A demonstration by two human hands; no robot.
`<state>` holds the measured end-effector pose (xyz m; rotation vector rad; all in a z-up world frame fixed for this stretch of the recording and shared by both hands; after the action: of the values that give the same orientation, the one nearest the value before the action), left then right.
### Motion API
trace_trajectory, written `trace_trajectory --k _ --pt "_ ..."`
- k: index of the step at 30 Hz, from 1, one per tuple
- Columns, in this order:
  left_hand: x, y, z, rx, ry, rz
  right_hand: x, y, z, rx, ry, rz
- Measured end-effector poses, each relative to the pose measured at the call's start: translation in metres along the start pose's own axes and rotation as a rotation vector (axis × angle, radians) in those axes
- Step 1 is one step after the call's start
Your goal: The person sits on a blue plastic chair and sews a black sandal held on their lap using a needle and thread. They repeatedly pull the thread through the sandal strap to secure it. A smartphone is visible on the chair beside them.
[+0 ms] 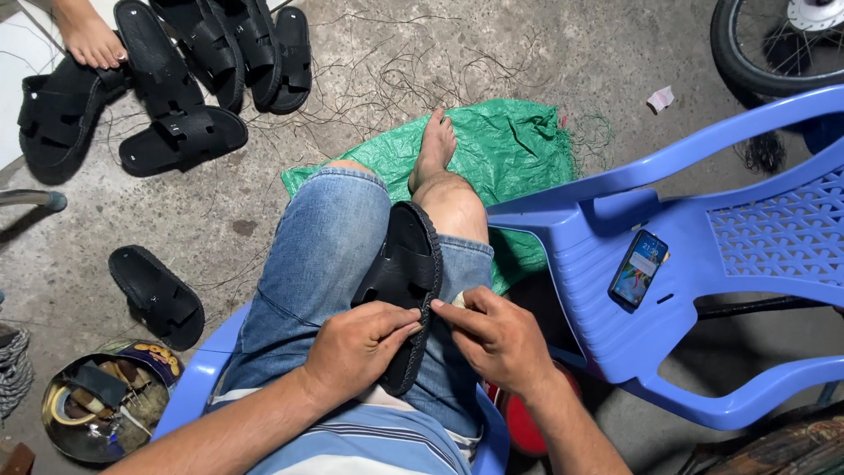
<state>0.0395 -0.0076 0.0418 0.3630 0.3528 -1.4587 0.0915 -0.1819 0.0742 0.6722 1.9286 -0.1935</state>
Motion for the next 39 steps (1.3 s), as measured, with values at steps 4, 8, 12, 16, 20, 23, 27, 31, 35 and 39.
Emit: trace_trajectory --k 4,8,12,16,20,23,27,31,35,39 --pt "0.0 0.001 -0.001 0.026 -0.053 0.006 -0.001 0.01 -0.008 -0.024 -0.057 0.082" --pt "-0.003 0.0 0.0 0.022 -0.001 -0.001 -0.002 0.011 -0.018 0.011 -0.168 0.094" --pt "-0.018 0.003 0.004 -0.116 0.308 -0.266 -0.001 0.011 -0.034 0.075 -0.154 0.064" --pt "-0.043 0.02 0.025 -0.033 0.679 -0.451 -0.005 0.013 -0.039 0.061 -0.078 0.007" --pt "-0.067 0.041 0.039 -0.181 0.468 -0.622 -0.007 0.012 -0.033 0.073 0.024 -0.005" --pt "-0.057 0.046 0.039 -0.44 -0.177 -0.677 -0.003 0.012 -0.031 0.086 0.045 -0.001" --pt "-0.029 0.025 0.03 -0.961 -0.555 -0.677 0.001 0.012 -0.03 0.101 0.071 0.011" --pt "-0.033 0.025 0.023 -0.405 0.209 -0.34 0.002 0.01 -0.031 0.062 0.052 0.121" --pt "-0.028 0.028 0.015 -0.479 0.324 -0.326 0.012 0.006 -0.031 0.068 0.021 0.151" --pt "-0.028 0.033 0.018 -0.43 0.339 -0.353 0.015 0.004 -0.033 0.1 -0.005 0.17"
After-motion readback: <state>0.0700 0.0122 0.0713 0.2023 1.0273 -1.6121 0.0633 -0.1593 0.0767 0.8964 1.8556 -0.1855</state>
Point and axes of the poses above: each hand's wrist, its own y-axis towards the middle knuckle, its own x-axis out of the palm, z = x × y, the point moved 3 cm from there along y, towards the middle knuckle, and after that the axes turned 14 degrees about -x, right-handed, at the moved point
